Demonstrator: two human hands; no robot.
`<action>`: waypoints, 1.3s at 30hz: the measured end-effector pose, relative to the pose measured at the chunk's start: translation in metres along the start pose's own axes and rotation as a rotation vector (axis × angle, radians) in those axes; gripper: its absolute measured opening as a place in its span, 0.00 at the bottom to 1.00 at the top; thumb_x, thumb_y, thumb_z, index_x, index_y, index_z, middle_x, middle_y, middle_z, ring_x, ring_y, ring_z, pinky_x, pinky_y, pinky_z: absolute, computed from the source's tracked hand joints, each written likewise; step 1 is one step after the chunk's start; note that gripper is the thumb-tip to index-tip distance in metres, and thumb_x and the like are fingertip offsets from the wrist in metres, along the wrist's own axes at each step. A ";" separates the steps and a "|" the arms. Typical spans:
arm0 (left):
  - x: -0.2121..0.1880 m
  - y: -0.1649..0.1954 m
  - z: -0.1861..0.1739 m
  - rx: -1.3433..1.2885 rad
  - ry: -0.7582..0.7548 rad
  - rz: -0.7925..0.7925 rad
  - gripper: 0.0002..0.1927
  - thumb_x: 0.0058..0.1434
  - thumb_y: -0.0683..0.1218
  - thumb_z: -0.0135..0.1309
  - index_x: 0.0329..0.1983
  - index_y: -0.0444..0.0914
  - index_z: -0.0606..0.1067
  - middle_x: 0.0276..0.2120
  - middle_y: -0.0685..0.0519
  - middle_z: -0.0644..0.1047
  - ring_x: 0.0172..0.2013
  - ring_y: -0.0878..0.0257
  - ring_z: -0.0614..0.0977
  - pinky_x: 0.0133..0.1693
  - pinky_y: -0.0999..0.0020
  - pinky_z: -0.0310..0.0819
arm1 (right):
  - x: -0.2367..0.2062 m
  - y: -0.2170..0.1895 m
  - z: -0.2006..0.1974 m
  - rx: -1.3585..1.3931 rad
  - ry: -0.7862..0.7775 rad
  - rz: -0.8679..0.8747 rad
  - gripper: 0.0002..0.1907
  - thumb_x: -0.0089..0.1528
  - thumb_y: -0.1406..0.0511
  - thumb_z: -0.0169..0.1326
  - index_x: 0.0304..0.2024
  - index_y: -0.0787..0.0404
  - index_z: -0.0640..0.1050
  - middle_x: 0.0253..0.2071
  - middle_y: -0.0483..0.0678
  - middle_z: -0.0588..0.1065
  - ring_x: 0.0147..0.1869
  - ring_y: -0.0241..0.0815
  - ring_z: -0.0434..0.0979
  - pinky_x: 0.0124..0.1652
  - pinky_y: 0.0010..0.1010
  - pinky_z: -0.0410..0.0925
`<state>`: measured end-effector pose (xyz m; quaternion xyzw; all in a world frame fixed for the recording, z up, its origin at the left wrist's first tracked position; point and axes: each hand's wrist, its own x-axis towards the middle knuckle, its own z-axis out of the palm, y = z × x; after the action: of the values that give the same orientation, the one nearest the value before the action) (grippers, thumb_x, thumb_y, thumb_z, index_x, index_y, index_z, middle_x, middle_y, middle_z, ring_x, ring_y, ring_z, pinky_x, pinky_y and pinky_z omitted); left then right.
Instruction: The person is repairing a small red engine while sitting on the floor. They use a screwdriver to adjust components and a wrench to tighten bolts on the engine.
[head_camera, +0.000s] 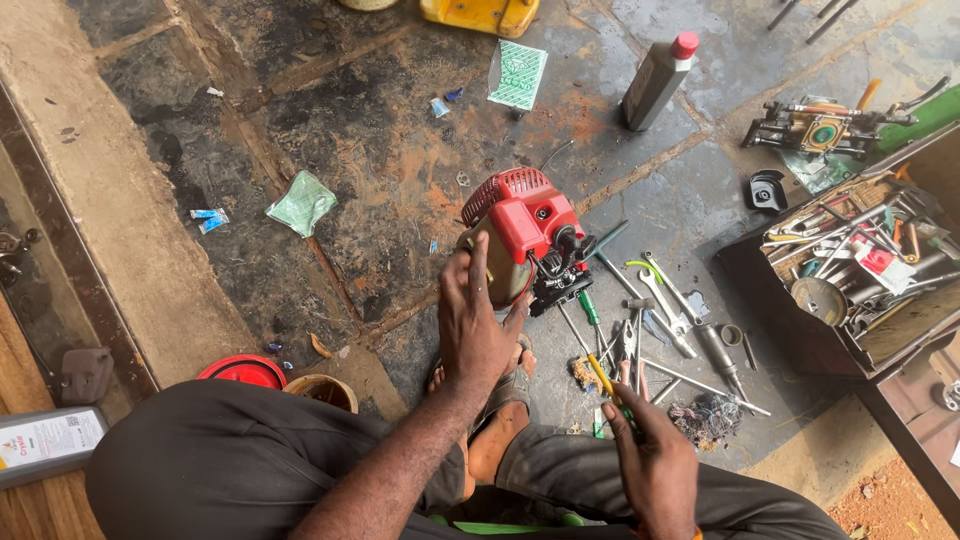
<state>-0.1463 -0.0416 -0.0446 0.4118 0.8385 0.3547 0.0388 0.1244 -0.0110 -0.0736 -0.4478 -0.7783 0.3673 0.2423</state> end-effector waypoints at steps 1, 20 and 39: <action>0.004 -0.001 -0.001 0.087 0.040 0.071 0.56 0.51 0.56 0.69 0.75 0.43 0.48 0.61 0.33 0.63 0.59 0.40 0.71 0.57 0.44 0.68 | 0.001 -0.002 0.000 0.072 -0.067 0.247 0.22 0.64 0.60 0.59 0.61 0.53 0.77 0.29 0.42 0.77 0.27 0.31 0.68 0.26 0.26 0.62; -0.083 0.035 0.030 -0.223 -0.216 -0.229 0.26 0.64 0.61 0.60 0.52 0.38 0.70 0.44 0.45 0.73 0.49 0.54 0.76 0.50 0.53 0.73 | -0.015 0.042 -0.027 0.577 -0.083 0.597 0.18 0.63 0.64 0.57 0.54 0.64 0.80 0.26 0.45 0.73 0.26 0.32 0.64 0.26 0.25 0.59; -0.052 0.045 0.098 -1.238 -0.854 -0.625 0.22 0.75 0.51 0.40 0.67 0.36 0.67 0.47 0.47 0.81 0.47 0.60 0.85 0.48 0.64 0.83 | 0.012 0.000 -0.020 0.188 -0.054 0.393 0.21 0.61 0.59 0.61 0.55 0.58 0.81 0.28 0.44 0.79 0.29 0.30 0.73 0.29 0.24 0.66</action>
<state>-0.0471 -0.0051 -0.1009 0.1627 0.4794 0.5391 0.6731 0.1327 0.0066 -0.0602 -0.5565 -0.6446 0.4901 0.1857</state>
